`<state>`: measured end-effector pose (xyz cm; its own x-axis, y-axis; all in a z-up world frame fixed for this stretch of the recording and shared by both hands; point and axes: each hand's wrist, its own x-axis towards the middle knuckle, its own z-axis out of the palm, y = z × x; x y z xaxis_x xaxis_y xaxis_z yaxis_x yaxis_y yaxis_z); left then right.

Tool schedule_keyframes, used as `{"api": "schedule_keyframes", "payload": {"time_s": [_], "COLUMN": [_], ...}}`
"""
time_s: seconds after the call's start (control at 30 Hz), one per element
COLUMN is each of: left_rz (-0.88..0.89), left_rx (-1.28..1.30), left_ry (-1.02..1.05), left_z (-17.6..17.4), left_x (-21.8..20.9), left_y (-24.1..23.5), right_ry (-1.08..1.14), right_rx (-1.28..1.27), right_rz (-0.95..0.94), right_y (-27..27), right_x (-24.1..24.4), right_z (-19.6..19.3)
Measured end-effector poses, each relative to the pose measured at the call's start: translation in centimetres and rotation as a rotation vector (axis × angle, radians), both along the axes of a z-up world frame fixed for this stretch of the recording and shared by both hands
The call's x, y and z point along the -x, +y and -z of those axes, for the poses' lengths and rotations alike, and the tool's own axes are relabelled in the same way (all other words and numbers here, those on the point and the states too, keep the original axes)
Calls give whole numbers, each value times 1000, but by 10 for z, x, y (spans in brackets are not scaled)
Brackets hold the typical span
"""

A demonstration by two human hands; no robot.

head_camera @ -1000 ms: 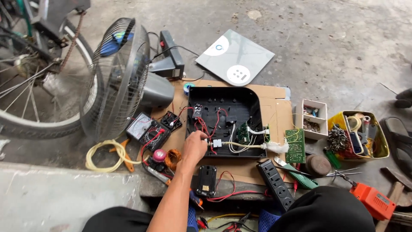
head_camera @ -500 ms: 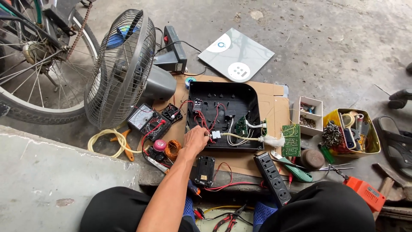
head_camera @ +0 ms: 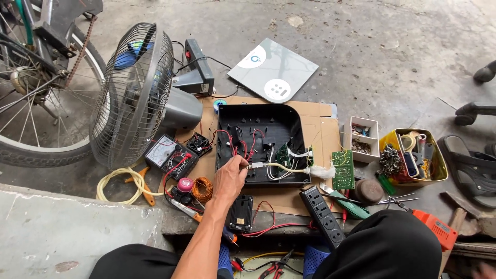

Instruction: The person sits on the floor and works on a disassembled electronic device, manipulating wires and connectors. They use pliers to strip wire insulation and a soldering iron to work on the circuit board and connections.

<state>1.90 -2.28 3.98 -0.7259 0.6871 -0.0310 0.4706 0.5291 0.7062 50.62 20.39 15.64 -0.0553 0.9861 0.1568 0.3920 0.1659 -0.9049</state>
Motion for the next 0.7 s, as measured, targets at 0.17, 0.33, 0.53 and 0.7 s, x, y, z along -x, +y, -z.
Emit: {"api": "schedule_keyframes", "payload": {"time_s": [0.17,0.33,0.53,0.7], "left_rz": [-7,-41,-78,271], "left_rx": [-81,18,102,-12], "left_ry": [194,68,289,237], "left_z": [33,12,-9,64], "left_x": [-10,-20,-41,-73], "left_y": [-5,-12,26,99], "right_ry": [-72,9,-174,-760], "right_rx": [233,415,449,389], "right_rz": [-105,-339,-318,-475], "right_y": [-80,-41,2,31], "right_x": [200,269,274,280], "right_z": [-135,-30,37,135]}}
